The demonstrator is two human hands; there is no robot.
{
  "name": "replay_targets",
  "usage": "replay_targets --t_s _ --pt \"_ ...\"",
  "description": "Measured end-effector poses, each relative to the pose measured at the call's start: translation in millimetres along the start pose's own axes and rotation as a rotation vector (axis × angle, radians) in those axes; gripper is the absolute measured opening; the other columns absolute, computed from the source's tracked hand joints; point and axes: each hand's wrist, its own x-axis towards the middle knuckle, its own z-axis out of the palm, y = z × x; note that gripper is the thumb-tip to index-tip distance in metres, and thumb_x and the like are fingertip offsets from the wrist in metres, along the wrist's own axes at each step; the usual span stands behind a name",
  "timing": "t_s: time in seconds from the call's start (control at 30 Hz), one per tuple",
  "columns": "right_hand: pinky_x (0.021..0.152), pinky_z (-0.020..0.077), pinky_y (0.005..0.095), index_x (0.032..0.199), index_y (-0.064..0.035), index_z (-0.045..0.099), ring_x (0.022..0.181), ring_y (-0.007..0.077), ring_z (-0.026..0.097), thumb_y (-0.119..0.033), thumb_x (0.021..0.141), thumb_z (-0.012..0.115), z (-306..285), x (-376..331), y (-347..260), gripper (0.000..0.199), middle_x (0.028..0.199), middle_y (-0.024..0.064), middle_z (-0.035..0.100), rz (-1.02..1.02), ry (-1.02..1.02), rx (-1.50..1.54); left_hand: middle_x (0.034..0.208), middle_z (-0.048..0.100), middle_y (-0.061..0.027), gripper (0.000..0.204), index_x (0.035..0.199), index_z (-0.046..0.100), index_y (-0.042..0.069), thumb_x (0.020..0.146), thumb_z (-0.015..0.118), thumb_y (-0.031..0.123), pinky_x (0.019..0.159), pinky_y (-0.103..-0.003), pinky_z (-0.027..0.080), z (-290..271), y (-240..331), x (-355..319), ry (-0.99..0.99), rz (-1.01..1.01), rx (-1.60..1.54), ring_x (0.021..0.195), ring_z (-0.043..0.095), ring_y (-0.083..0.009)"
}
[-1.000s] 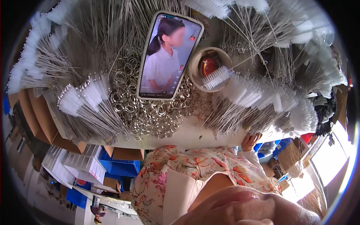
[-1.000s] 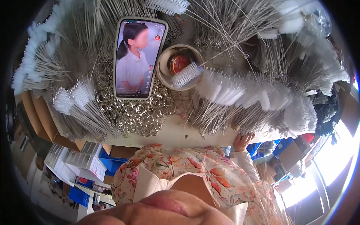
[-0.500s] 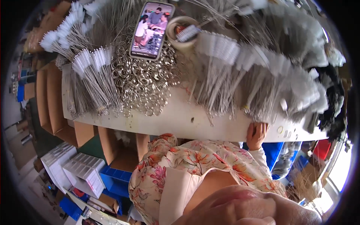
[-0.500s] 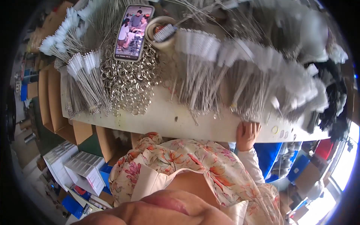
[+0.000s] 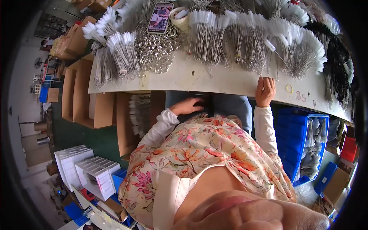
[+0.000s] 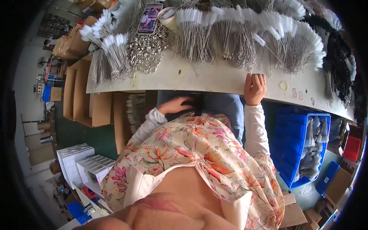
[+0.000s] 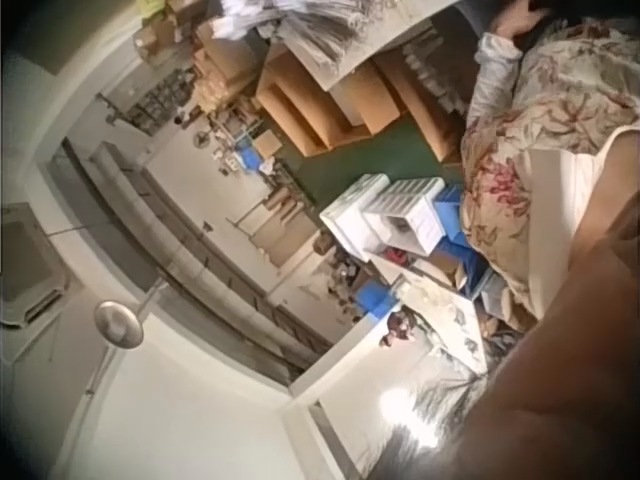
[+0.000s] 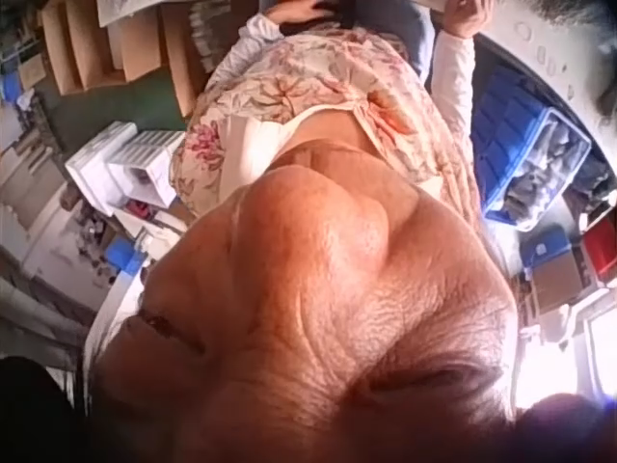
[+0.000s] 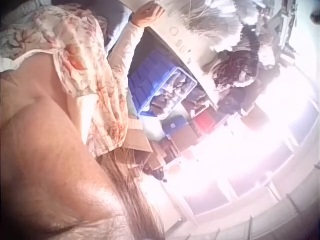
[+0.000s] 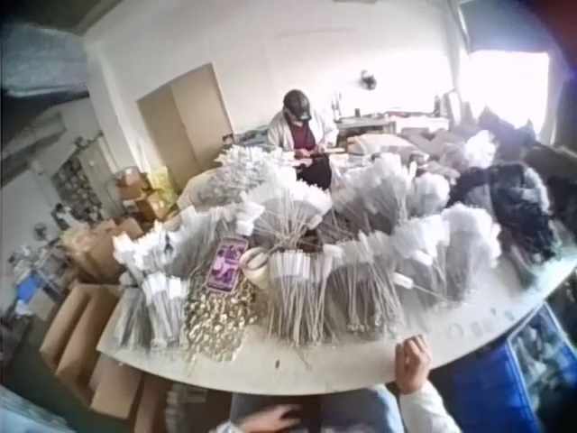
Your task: Assembling small white bottle brushes by attaching metal rings to the wire handles.
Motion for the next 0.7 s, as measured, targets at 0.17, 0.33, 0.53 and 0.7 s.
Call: replay_targets --t_s 0.17,0.33,0.53,0.7 --pt "0.054 0.0305 0.0298 0.067 0.0018 0.040 0.058 0.0163 0.033 -0.003 0.086 0.048 -1.7 -10.3 -28.4 0.022 0.063 0.0067 0.031 0.353 -0.080 0.470 0.117 0.058 -0.0156 0.045 0.122 0.050 0.002 0.087 0.058 0.029 0.093 -0.033 0.043 -25.9 55.4 -47.0 0.085 0.042 -0.224 0.110 0.055 -0.0244" --pt "0.053 0.0333 0.0324 0.068 0.0025 0.043 0.056 0.0198 0.037 -0.012 0.087 0.052 2.8 6.9 -98.9 0.025 0.062 0.0092 0.038 0.347 -0.823 0.752 0.117 0.057 -0.0114 0.043 0.124 0.048 0.001 0.087 0.059 0.019 0.093 -0.033 0.043 -90.5 76.5 -82.5 0.007 0.118 -0.339 0.107 0.056 -0.0206" --pt "0.058 0.0448 0.0371 0.082 -0.0030 0.055 0.066 0.0309 0.057 -0.016 0.075 0.065 -21.6 -2.9 -67.7 0.019 0.076 0.0132 0.055 0.363 -1.046 0.288 0.113 0.058 -0.0110 0.040 0.124 0.048 0.002 0.089 0.056 0.020 0.089 -0.031 0.046 -252.3 49.8 -132.6 0.303 0.013 -0.364 0.103 0.057 -0.0185" --pt "0.065 0.0487 0.0388 0.096 -0.0067 0.062 0.079 0.0309 0.061 -0.019 0.071 0.069 -59.5 22.0 -62.7 0.029 0.088 0.0120 0.061 0.171 -1.089 -0.076 0.112 0.060 -0.0106 0.045 0.125 0.048 0.003 0.091 0.052 0.032 0.087 -0.030 0.048 -408.1 -24.9 -157.4 0.670 -0.190 -0.206 0.100 0.060 -0.0185"
